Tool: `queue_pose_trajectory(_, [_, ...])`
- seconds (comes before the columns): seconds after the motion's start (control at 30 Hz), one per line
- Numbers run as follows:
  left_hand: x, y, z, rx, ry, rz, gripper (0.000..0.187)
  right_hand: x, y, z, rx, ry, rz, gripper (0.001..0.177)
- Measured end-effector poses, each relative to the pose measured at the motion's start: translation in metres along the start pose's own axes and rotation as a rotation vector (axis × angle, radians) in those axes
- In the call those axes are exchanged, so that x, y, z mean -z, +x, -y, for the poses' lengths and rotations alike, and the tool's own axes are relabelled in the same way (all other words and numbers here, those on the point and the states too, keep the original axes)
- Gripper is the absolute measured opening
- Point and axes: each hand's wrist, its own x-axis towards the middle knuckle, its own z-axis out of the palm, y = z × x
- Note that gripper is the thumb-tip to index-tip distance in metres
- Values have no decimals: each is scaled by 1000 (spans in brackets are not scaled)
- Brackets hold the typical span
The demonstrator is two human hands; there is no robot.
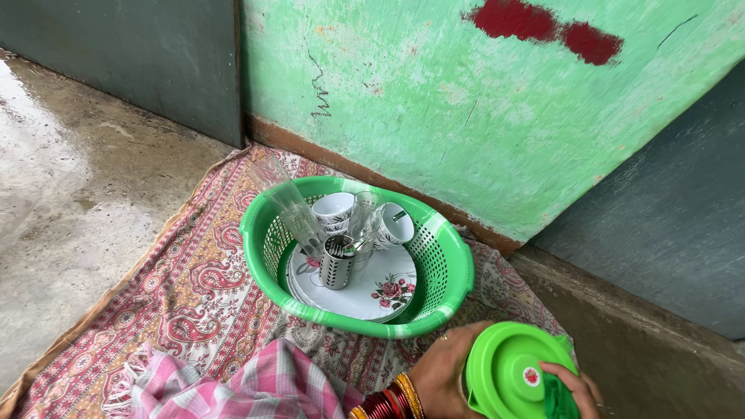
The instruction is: The person wipes plates, bowls, glasses, a cutlery holder, and a pitcher with a cloth and arranges them inside a basket.
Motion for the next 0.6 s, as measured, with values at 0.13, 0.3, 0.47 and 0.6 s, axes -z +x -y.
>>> queue_pose_trajectory(0.13, [26, 24, -29, -95, 194, -68, 124, 16, 17, 19, 46, -99, -112, 36])
queue_pose_trajectory(0.3, [53, 37, -53, -39, 5, -15, 107, 33, 60, 52, 30, 7, -135, 50])
queue_pose_trajectory(0.47, [68, 41, -58, -108, 122, -91, 117, 38, 74, 95, -196, 84, 42, 53])
queue_pose_trajectory(0.6, [88, 43, -40, -165, 196, -131, 118, 10, 111, 155, -575, 871, 8, 69])
